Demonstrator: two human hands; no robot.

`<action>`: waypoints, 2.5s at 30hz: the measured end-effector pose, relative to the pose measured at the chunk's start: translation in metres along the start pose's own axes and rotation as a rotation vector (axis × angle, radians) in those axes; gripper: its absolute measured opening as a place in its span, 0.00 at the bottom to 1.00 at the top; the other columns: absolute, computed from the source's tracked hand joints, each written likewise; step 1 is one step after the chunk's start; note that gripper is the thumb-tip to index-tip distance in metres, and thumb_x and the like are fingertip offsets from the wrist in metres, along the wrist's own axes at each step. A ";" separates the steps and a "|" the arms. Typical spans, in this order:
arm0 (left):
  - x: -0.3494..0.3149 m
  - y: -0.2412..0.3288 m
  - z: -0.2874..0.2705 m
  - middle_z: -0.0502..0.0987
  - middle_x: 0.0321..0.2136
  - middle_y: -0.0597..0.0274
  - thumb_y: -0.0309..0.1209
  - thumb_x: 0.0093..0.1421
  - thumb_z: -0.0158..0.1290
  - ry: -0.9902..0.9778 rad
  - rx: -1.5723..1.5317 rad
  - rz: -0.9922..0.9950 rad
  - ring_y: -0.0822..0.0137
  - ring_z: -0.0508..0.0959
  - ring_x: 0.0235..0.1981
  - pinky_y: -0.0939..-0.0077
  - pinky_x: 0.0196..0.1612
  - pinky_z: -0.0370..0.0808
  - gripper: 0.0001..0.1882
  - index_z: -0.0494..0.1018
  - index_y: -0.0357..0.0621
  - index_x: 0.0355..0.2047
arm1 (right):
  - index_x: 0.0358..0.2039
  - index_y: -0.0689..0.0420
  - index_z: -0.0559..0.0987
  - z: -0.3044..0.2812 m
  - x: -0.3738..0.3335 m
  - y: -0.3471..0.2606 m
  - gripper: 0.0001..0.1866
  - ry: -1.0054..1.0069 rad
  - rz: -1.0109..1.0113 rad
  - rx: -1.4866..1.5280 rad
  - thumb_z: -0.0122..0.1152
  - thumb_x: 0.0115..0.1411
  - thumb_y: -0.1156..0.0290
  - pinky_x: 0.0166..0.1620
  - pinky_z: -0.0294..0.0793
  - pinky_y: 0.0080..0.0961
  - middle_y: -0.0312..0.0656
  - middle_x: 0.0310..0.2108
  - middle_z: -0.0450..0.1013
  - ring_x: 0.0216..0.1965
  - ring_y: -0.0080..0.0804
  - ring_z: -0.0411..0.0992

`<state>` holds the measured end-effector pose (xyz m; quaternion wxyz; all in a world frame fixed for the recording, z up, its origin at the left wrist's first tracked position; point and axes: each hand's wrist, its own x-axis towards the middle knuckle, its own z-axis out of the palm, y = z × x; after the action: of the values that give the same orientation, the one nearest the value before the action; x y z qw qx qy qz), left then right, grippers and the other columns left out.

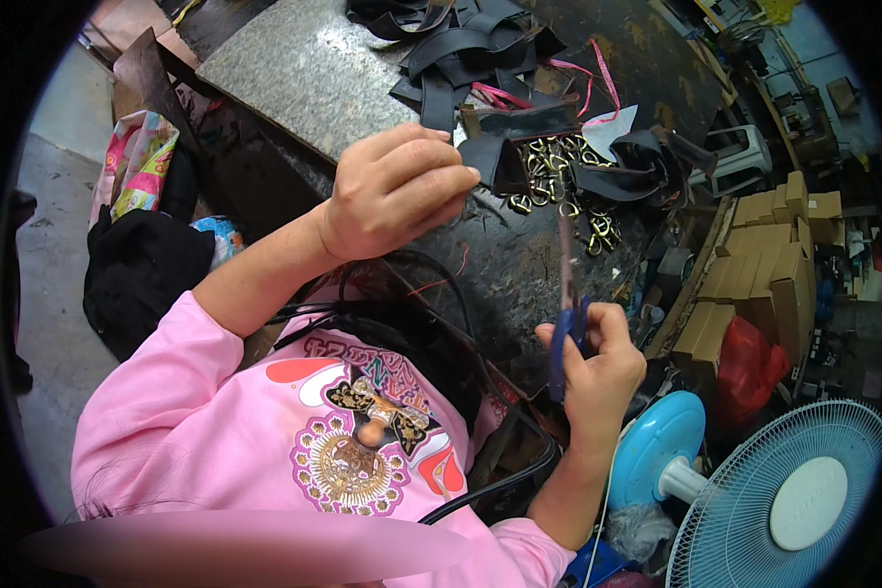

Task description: The person uses scissors to cut black leather straps into short pieces on a cluttered workbench. They repeatedly pick up straps, cut them, and place the cut pieces on the table. Metal hardware and other materials are visible nearby.

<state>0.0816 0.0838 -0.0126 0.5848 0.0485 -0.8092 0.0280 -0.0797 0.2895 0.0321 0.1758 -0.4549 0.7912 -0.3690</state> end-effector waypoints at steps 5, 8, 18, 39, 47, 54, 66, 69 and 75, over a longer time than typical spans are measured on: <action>-0.002 0.030 0.000 0.70 0.24 0.67 0.29 0.39 0.53 -0.017 -0.064 0.157 0.69 0.72 0.23 0.78 0.26 0.74 0.11 0.73 0.43 0.27 | 0.38 0.61 0.68 0.025 0.007 -0.013 0.17 -0.054 0.015 0.697 0.65 0.52 0.69 0.28 0.68 0.16 0.37 0.25 0.69 0.24 0.24 0.69; -0.004 0.048 0.006 0.69 0.27 0.66 0.30 0.40 0.53 -0.056 -0.208 0.275 0.71 0.71 0.25 0.79 0.31 0.75 0.11 0.73 0.42 0.27 | 0.36 0.56 0.68 0.040 0.015 -0.023 0.17 0.097 0.003 0.655 0.65 0.47 0.78 0.33 0.64 0.11 0.30 0.29 0.65 0.28 0.15 0.63; 0.001 0.034 0.008 0.75 0.29 0.66 0.35 0.60 0.52 -0.477 -1.443 -1.261 0.76 0.73 0.27 0.81 0.31 0.71 0.12 0.74 0.37 0.35 | 0.37 0.56 0.68 0.041 0.030 -0.008 0.21 0.054 -0.206 0.417 0.65 0.42 0.74 0.37 0.65 0.16 0.32 0.32 0.65 0.32 0.18 0.64; -0.014 -0.134 0.064 0.56 0.60 0.51 0.53 0.55 0.49 -0.561 0.366 -0.377 0.50 0.52 0.63 0.50 0.62 0.49 0.34 0.58 0.59 0.60 | 0.35 0.60 0.67 0.067 0.055 0.034 0.17 0.236 -0.127 0.418 0.66 0.50 0.78 0.33 0.68 0.14 0.35 0.26 0.71 0.28 0.17 0.69; 0.001 -0.121 0.049 0.56 0.61 0.53 0.52 0.56 0.49 -0.334 0.362 -0.288 0.51 0.52 0.63 0.53 0.62 0.50 0.33 0.60 0.54 0.59 | 0.34 0.60 0.68 0.068 0.062 0.045 0.16 0.273 -0.116 0.451 0.67 0.51 0.74 0.32 0.67 0.12 0.34 0.26 0.71 0.27 0.15 0.67; 0.009 -0.069 0.036 0.70 0.29 0.65 0.46 0.46 0.59 -0.432 0.152 -0.011 0.63 0.69 0.36 0.69 0.39 0.66 0.17 0.73 0.47 0.29 | 0.33 0.60 0.68 0.066 0.067 0.044 0.14 0.282 -0.099 0.483 0.66 0.52 0.74 0.30 0.69 0.12 0.35 0.25 0.71 0.26 0.17 0.71; -0.008 -0.074 0.053 0.73 0.24 0.62 0.31 0.49 0.56 -0.435 0.111 -0.089 0.61 0.73 0.32 0.69 0.36 0.71 0.07 0.74 0.44 0.28 | 0.33 0.60 0.68 0.064 0.066 0.043 0.15 0.266 -0.077 0.602 0.66 0.53 0.71 0.26 0.68 0.11 0.35 0.24 0.72 0.24 0.16 0.71; -0.007 -0.075 0.051 0.74 0.24 0.62 0.29 0.50 0.56 -0.374 0.082 -0.111 0.61 0.75 0.31 0.70 0.34 0.72 0.06 0.73 0.44 0.29 | 0.33 0.60 0.68 0.065 0.066 0.042 0.15 0.258 -0.066 0.590 0.66 0.53 0.71 0.26 0.67 0.10 0.35 0.24 0.72 0.24 0.16 0.70; -0.007 -0.075 0.048 0.74 0.22 0.61 0.30 0.51 0.55 -0.299 0.082 -0.180 0.60 0.76 0.27 0.69 0.30 0.73 0.06 0.73 0.46 0.31 | 0.33 0.60 0.68 0.066 0.069 0.044 0.14 0.243 -0.084 0.597 0.65 0.53 0.71 0.25 0.66 0.10 0.35 0.23 0.71 0.23 0.16 0.70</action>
<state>0.0463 0.0046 -0.0350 0.4556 0.1481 -0.8778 0.0011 -0.1014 0.2168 -0.0401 0.1903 -0.3679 0.6439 -0.6433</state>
